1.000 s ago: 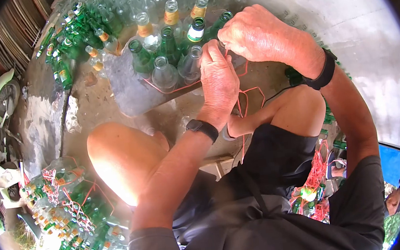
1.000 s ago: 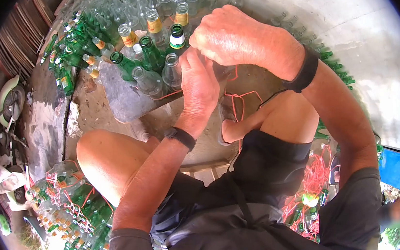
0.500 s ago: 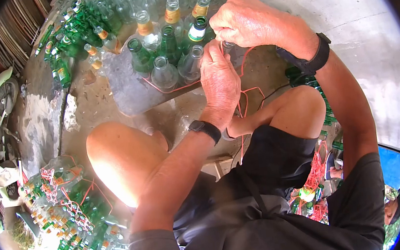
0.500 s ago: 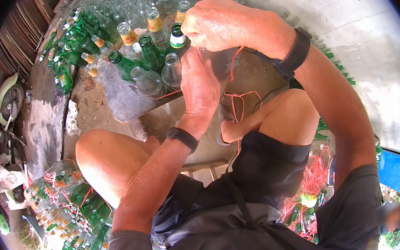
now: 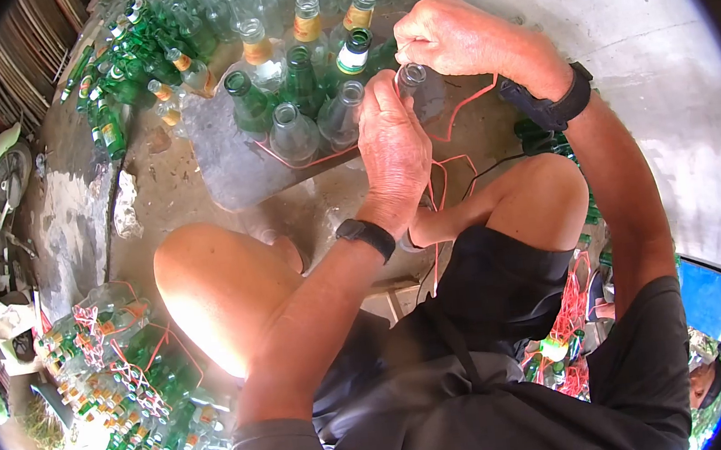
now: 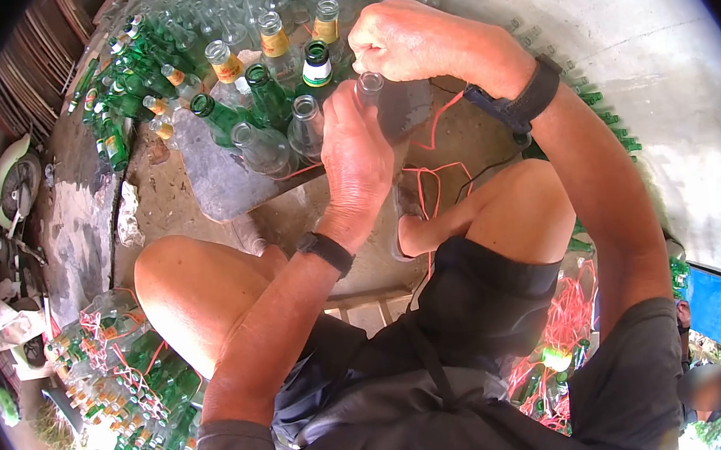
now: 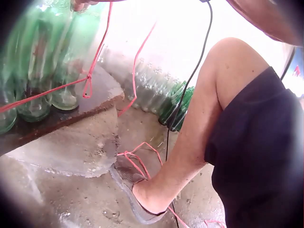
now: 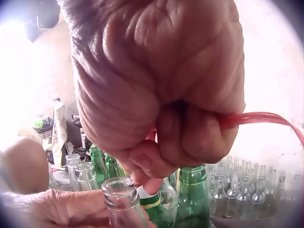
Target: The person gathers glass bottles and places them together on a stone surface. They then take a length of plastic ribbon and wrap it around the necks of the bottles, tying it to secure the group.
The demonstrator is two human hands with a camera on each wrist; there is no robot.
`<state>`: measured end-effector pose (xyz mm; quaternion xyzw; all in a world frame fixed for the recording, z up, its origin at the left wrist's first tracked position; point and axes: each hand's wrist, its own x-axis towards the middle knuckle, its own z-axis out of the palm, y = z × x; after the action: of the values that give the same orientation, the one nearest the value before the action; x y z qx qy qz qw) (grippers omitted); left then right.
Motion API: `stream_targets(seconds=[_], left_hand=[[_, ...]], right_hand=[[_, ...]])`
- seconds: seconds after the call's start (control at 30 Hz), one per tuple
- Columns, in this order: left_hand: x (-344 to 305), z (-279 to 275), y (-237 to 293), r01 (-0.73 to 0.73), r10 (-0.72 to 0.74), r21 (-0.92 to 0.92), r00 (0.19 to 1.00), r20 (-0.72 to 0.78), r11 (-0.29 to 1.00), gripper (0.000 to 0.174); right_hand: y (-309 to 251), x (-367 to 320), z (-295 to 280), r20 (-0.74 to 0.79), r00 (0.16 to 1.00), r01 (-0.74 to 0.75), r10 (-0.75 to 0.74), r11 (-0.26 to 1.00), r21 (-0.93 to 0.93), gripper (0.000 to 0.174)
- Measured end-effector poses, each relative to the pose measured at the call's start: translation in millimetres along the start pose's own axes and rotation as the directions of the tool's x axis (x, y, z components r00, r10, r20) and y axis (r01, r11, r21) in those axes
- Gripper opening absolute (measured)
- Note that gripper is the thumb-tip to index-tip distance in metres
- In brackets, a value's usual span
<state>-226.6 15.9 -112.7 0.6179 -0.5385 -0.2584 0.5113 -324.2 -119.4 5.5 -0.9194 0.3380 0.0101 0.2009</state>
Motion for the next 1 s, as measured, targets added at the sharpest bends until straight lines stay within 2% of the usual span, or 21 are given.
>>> stream_targets(seconds=[0.07,0.17,0.27,0.4,0.47,0.67,1.0], left_hand=[[0,1,-1,-0.007,0.007,0.000,1.000,-0.009,1.000,0.032],[0,1,-2,0.003,-0.003,0.005,1.000,0.000,1.000,0.032],[0,0,-2,-0.027,0.027,0.012,0.999,-0.020,1.000,0.033],[0,0,-2,-0.009,0.009,0.000,1.000,-0.012,1.000,0.035],[0,1,-2,-0.046,0.047,0.017,0.999,-0.026,0.999,0.036],[-1,2,-5,-0.050,0.051,0.015,0.998,-0.040,0.999,0.036],[-2,0,-9,-0.053,0.053,0.005,0.999,-0.012,0.999,0.036]], right_hand=[[1,-4,3,-0.060,0.998,0.042,-0.037,0.997,0.072,0.025],[6,-10,14,-0.148,0.987,0.080,-0.069,0.994,0.068,0.022],[8,-19,13,-0.102,0.995,0.014,-0.011,1.000,0.028,0.019],[9,-32,20,-0.101,0.995,-0.013,0.019,0.998,0.061,0.018],[7,-38,22,-0.113,0.993,-0.027,0.035,0.997,0.071,0.017],[-3,-52,35,-0.158,0.987,0.039,-0.042,0.999,-0.022,0.010],[-9,-57,39,-0.213,0.976,0.021,-0.034,0.998,-0.065,0.013]])
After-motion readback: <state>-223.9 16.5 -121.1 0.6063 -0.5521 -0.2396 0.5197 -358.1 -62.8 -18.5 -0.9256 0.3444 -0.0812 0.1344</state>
